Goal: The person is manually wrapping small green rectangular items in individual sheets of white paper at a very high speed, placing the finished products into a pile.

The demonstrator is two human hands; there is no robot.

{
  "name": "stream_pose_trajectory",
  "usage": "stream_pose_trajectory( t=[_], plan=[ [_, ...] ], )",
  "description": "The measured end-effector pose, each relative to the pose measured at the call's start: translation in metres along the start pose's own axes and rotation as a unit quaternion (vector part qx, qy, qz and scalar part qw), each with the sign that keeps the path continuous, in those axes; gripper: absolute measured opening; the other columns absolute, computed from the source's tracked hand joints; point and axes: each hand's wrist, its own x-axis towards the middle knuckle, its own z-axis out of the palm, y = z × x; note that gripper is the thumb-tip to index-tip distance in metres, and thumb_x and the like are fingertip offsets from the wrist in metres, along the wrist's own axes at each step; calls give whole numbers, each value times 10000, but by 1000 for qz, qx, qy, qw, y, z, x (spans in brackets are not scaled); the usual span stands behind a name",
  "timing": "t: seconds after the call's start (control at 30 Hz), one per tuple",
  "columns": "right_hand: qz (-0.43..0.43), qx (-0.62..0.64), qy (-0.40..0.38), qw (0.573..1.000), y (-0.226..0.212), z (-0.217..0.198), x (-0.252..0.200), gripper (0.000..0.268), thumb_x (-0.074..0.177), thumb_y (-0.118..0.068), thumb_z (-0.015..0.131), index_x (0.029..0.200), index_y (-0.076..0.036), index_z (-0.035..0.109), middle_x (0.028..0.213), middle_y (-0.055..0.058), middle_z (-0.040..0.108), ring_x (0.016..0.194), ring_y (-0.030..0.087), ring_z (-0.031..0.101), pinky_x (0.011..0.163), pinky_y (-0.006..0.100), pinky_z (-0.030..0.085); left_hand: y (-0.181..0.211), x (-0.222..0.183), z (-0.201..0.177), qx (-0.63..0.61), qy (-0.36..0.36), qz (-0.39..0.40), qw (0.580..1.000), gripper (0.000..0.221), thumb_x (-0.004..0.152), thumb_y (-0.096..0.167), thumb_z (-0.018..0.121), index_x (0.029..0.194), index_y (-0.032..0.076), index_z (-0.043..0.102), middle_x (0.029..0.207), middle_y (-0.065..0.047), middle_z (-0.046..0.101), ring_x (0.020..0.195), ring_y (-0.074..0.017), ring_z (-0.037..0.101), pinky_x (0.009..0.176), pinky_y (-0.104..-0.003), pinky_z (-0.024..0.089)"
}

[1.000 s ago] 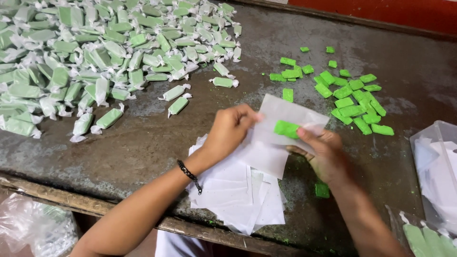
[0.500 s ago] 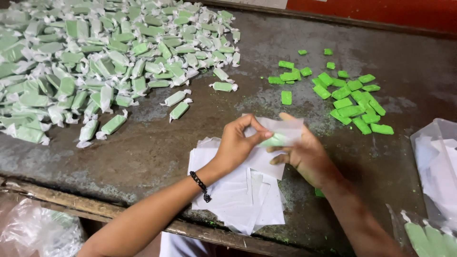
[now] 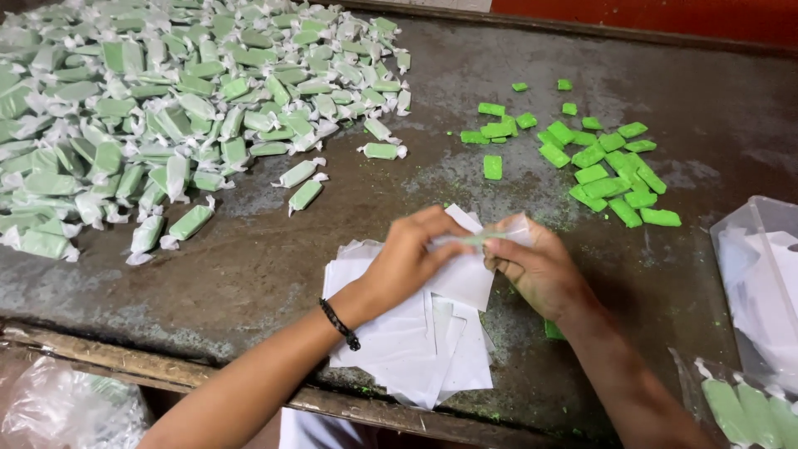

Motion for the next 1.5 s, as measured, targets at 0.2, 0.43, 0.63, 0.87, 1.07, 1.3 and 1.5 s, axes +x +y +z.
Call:
stream_pose_trajectory(
  t=[0.2, 0.43, 0.63, 0.87, 1.07, 1.3, 1.5],
  plan=[
    [-41, -46, 50, 997, -15, 4, -8, 164, 900, -75, 636, 978, 68, 610, 784, 216, 666, 541, 215, 669, 504, 295, 588, 3, 4, -6, -36, -5, -48, 998, 348, 755, 168, 771, 1085, 79, 708, 817, -162, 698, 734, -233, 644, 733, -362, 510],
    [6, 104, 67, 992, 8, -20, 10, 75, 956, -121, 584, 949, -65, 534, 921, 43, 627, 647, 62, 634, 598, 162, 575, 0, 1, -1, -1, -41, -26, 999, 156, 891, 118, 637, 1011, 54, 712, 729, -123, 662, 662, -266, 671, 658, -326, 538],
    [-61, -9, 49, 997, -28, 4, -8, 155, 883, -53, 654, 905, -53, 501, 798, 64, 577, 529, 148, 638, 448, 262, 594, -10, -7, 18, -404, -58, -356, 841, 177, 850, 149, 709, 815, 54, 564, 644, 13, 603, 567, -70, 639, 536, -195, 570],
    [96, -2, 142, 985, 2, -8, 5, 146, 845, -27, 599, 939, -103, 517, 760, 52, 575, 550, 108, 591, 486, 280, 593, -22, -10, 15, 299, -69, 116, 945, 152, 900, 234, 572, 763, 191, 623, 825, 39, 639, 703, -195, 570, 735, -349, 419],
    [-88, -192, 121, 970, -40, -5, 0, 174, 901, -116, 655, 991, -30, 534, 845, 156, 617, 612, 218, 664, 470, 323, 580, 1, 6, -8, -132, 143, -168, 967, 429, 994, 237, 424, 1360, 48, 304, 1043, -220, 642, 857, -314, 662, 821, -427, 507],
    [-100, -773, 131, 613, -26, -129, 34, 439, 965, -192, 521, 1392, -135, 438, 1448, 158, 468, 1409, 415, 287, 1086, 661, 201, -62, -10, 11, 420, -168, -315, 834, 344, 849, 463, 632, 1065, 195, 655, 1151, -31, 519, 1113, -263, 433, 868, -407, 391],
    [-186, -646, 160, 722, -35, -145, 40, 318, 879, -128, 669, 1171, -254, 662, 1082, -1, 697, 1121, 259, 599, 1014, 487, 412, -66, -17, 3, 321, -9, -236, 917, 536, 809, 289, 732, 1169, 102, 383, 802, -116, 724, 833, -372, 691, 789, -485, 503]
  ],
)
